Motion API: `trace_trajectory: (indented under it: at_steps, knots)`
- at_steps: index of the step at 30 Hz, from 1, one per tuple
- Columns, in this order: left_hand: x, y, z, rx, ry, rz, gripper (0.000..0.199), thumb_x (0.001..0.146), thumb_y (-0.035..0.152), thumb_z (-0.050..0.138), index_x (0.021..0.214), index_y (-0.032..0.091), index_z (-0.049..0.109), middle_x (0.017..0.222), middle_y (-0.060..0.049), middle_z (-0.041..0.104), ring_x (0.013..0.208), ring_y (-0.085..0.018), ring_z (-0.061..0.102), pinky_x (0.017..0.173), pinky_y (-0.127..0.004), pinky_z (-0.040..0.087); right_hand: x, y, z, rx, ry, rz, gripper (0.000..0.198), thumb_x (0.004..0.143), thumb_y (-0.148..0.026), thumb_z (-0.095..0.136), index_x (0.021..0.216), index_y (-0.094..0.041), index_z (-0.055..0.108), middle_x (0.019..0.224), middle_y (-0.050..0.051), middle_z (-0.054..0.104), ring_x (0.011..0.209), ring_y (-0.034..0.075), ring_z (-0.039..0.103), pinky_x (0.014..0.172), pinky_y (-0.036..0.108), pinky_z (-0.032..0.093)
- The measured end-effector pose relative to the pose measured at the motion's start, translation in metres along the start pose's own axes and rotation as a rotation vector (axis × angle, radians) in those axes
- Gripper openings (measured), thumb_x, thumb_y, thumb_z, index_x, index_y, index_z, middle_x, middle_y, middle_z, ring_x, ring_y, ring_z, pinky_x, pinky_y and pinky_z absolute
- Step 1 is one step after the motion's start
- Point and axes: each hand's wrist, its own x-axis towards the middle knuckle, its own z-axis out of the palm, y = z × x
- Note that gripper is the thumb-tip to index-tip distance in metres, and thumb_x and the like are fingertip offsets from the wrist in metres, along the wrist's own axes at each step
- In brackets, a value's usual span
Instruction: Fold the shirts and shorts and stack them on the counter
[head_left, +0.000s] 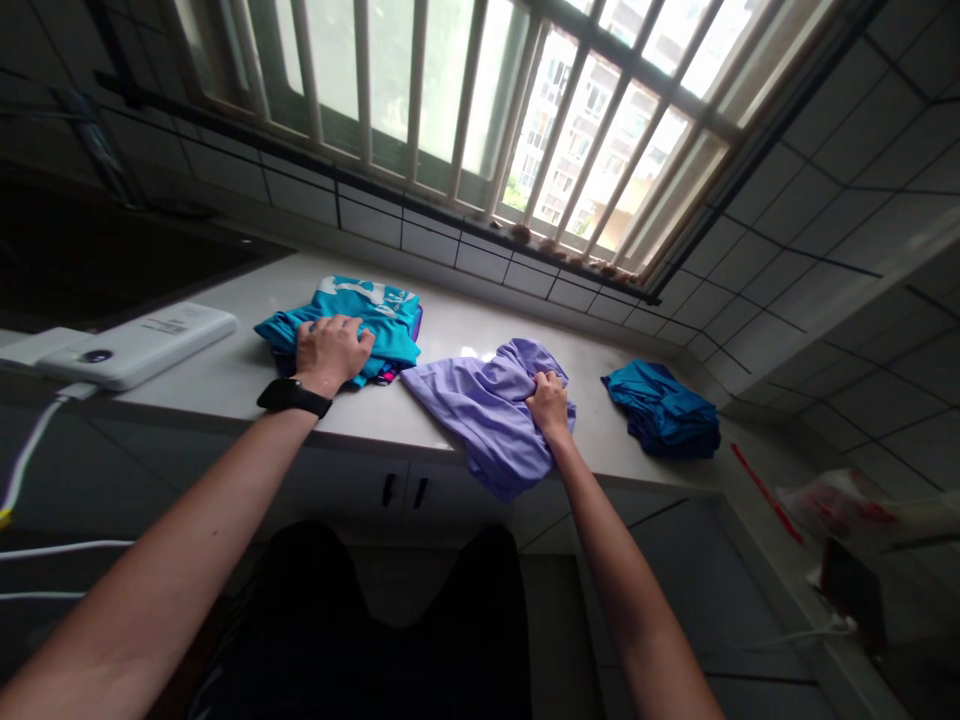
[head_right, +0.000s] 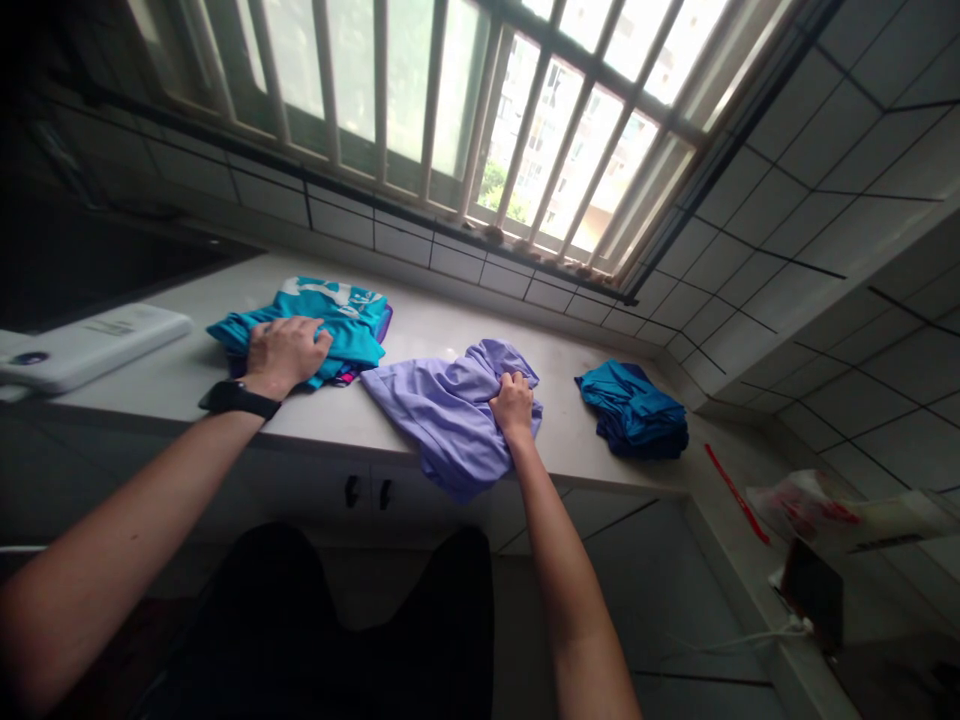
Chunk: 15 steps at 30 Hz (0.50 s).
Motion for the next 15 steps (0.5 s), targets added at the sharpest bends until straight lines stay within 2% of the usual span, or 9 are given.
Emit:
trace_trajectory:
  at_steps: [15]
  knots:
    - [-0.0014, 0.0000, -0.0011, 0.021, 0.006, 0.009, 0.054, 0.099, 0.032, 0.030, 0.129, 0.011, 0.069, 0.140, -0.021, 0.066, 0.125, -0.037, 0.058, 0.103, -0.048, 0.036, -0.0010, -0.0001, 0.0010, 0.034, 0.019, 0.006, 0.031, 0.090, -0.006, 0.046, 0.111, -0.018, 0.066, 0.123, 0.015, 0.065, 0.114, 0.029, 0.058, 0.097, 0.037, 0.047]
